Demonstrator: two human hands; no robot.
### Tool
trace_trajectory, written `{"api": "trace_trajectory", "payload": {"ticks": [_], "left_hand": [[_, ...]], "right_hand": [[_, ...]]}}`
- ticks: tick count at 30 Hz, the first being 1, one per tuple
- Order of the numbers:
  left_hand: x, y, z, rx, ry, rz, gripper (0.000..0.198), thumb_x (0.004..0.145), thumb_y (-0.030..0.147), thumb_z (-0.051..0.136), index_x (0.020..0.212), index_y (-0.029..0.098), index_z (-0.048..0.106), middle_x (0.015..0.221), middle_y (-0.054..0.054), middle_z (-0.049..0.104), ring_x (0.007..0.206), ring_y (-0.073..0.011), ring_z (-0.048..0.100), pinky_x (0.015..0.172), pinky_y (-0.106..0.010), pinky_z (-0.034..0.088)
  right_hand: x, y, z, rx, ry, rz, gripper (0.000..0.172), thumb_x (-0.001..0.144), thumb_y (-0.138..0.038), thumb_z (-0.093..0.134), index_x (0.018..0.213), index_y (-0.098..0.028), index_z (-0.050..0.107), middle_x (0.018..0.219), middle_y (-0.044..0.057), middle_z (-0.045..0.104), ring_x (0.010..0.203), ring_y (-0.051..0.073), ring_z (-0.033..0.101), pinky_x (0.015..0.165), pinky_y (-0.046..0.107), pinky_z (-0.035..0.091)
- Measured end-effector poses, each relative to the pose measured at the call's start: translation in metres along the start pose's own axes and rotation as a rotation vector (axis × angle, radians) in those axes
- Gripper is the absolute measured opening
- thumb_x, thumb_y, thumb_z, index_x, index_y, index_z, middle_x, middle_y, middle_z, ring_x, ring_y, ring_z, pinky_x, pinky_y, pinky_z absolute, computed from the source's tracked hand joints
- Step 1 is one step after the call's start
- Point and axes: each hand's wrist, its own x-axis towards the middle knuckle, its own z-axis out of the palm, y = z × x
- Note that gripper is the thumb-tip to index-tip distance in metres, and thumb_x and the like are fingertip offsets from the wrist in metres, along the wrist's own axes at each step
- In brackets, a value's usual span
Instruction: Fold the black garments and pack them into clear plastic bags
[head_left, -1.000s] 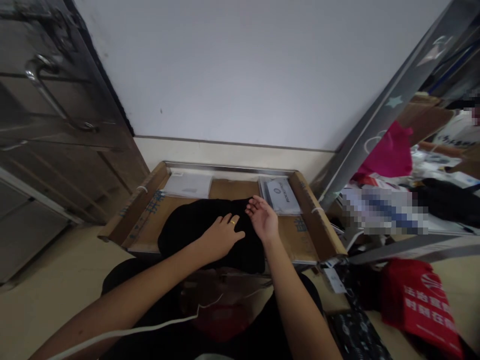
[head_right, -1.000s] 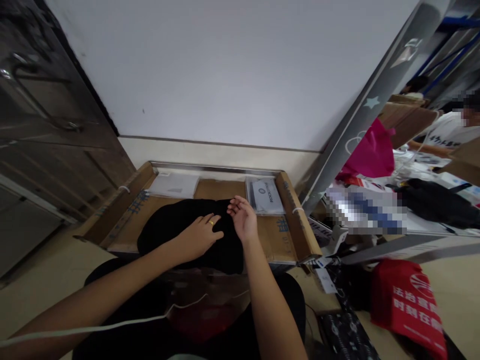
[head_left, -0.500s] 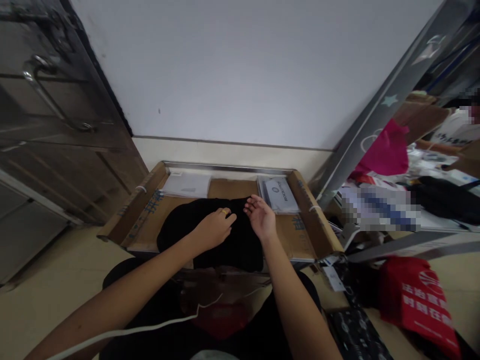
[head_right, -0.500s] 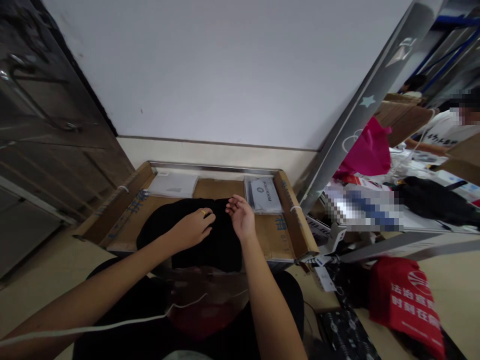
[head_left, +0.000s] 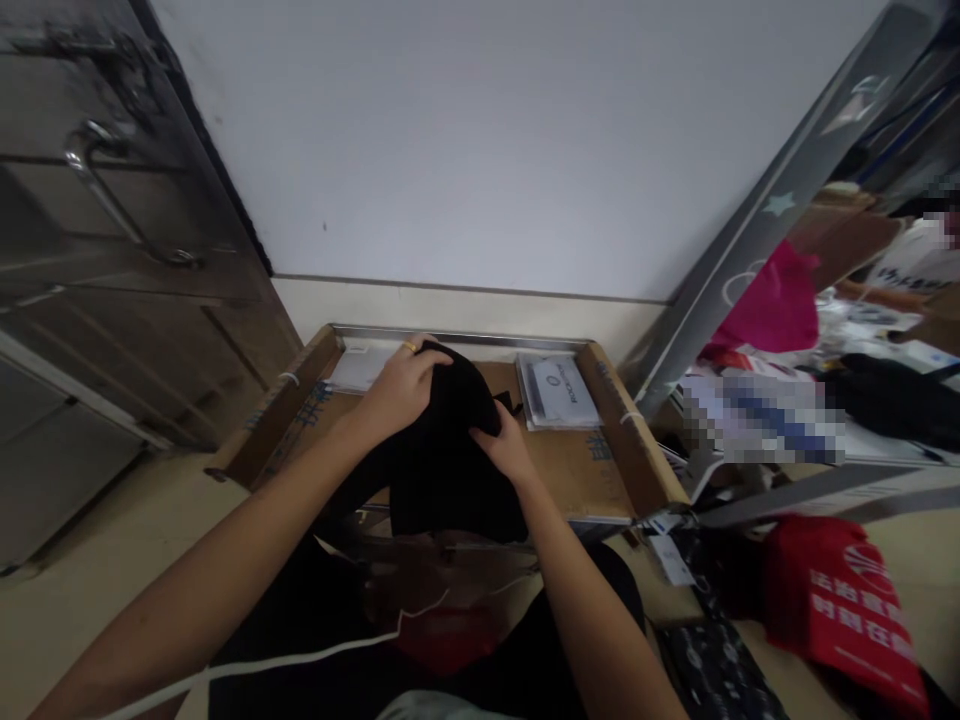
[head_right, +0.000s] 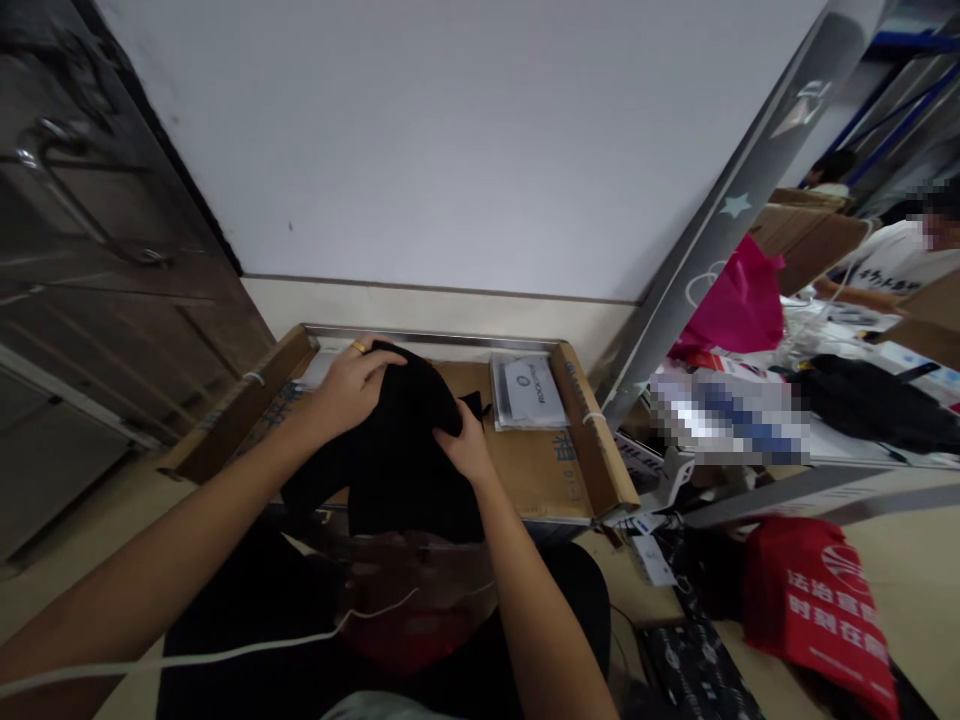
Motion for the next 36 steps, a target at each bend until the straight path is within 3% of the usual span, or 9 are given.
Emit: {"api": "trace_trajectory", "payload": {"ticks": [3, 6, 9, 14, 17, 21, 30, 36], "left_hand": [[0.009, 0.002, -0.022, 0.024, 0.031, -0.169, 0.022, 0.085, 0.020, 0.061, 0.105, 0.019, 0.071, 0.108, -0.006, 0.063, 0.103, -0.0214, 0.062, 0.099, -0.037, 0.049], [0.000, -0.007, -0.032, -0.035, -0.031, -0.358, 0.033, 0.076, 0.024, 0.072, 0.109, 0.020, 0.070, 0.110, -0.006, 0.066, 0.105, -0.0235, 0.062, 0.100, -0.038, 0.048], [-0.026, -0.017, -0.025, -0.169, -0.101, -0.535, 0.036, 0.074, 0.027, 0.072, 0.109, 0.020, 0.071, 0.110, -0.006, 0.070, 0.104, -0.0243, 0.063, 0.098, -0.039, 0.048], [-0.081, -0.019, -0.002, -0.291, -0.130, -0.736, 0.038, 0.072, 0.034, 0.073, 0.107, 0.019, 0.073, 0.103, -0.006, 0.072, 0.098, -0.0252, 0.065, 0.093, -0.039, 0.049], [-0.106, -0.014, 0.004, -0.275, -0.187, -0.777, 0.037, 0.072, 0.035, 0.073, 0.106, 0.020, 0.074, 0.105, -0.006, 0.073, 0.100, -0.0262, 0.066, 0.094, -0.039, 0.048], [-0.126, -0.008, 0.007, -0.221, -0.238, -0.797, 0.035, 0.073, 0.034, 0.071, 0.105, 0.021, 0.074, 0.107, -0.006, 0.073, 0.102, -0.0268, 0.065, 0.096, -0.040, 0.047], [-0.140, -0.005, 0.005, -0.181, -0.230, -0.744, 0.031, 0.074, 0.032, 0.069, 0.104, 0.022, 0.071, 0.110, -0.006, 0.072, 0.109, -0.0271, 0.065, 0.103, -0.041, 0.046], [-0.148, -0.008, 0.011, -0.167, -0.214, -0.693, 0.028, 0.076, 0.030, 0.066, 0.103, 0.022, 0.069, 0.109, -0.005, 0.069, 0.109, -0.0257, 0.064, 0.103, -0.041, 0.047]], "right_hand": [[0.005, -0.005, -0.007, 0.083, 0.138, 0.062, 0.030, 0.071, -0.032, 0.072, 0.098, -0.020, 0.070, 0.093, 0.002, 0.074, 0.091, 0.024, 0.067, 0.090, 0.038, 0.052], [0.010, -0.014, -0.018, 0.302, 0.277, 0.122, 0.028, 0.073, -0.038, 0.070, 0.096, -0.022, 0.068, 0.092, 0.001, 0.074, 0.087, 0.022, 0.068, 0.083, 0.036, 0.054], [0.008, -0.023, -0.034, 0.319, 0.275, 0.171, 0.029, 0.072, -0.039, 0.070, 0.096, -0.022, 0.067, 0.090, 0.001, 0.075, 0.085, 0.022, 0.068, 0.078, 0.034, 0.055], [-0.017, -0.019, -0.055, -0.012, 0.187, 0.209, 0.027, 0.073, -0.037, 0.067, 0.094, -0.021, 0.066, 0.089, 0.004, 0.074, 0.083, 0.024, 0.068, 0.075, 0.035, 0.054], [-0.038, -0.012, -0.061, -0.222, 0.116, 0.159, 0.022, 0.076, -0.036, 0.062, 0.092, -0.021, 0.067, 0.093, 0.006, 0.074, 0.089, 0.024, 0.067, 0.082, 0.036, 0.052], [-0.061, -0.014, -0.060, -0.434, 0.081, 0.152, 0.018, 0.083, -0.036, 0.056, 0.090, -0.021, 0.065, 0.085, 0.005, 0.072, 0.082, 0.023, 0.067, 0.077, 0.035, 0.050], [-0.082, -0.039, -0.046, -0.722, 0.087, 0.142, 0.028, 0.091, -0.028, 0.051, 0.113, -0.020, 0.067, 0.103, 0.012, 0.075, 0.095, 0.029, 0.070, 0.081, 0.038, 0.049], [-0.086, -0.043, -0.039, -0.889, 0.065, 0.208, 0.030, 0.094, -0.025, 0.052, 0.120, -0.017, 0.066, 0.099, 0.014, 0.075, 0.092, 0.029, 0.071, 0.078, 0.035, 0.048]]}}
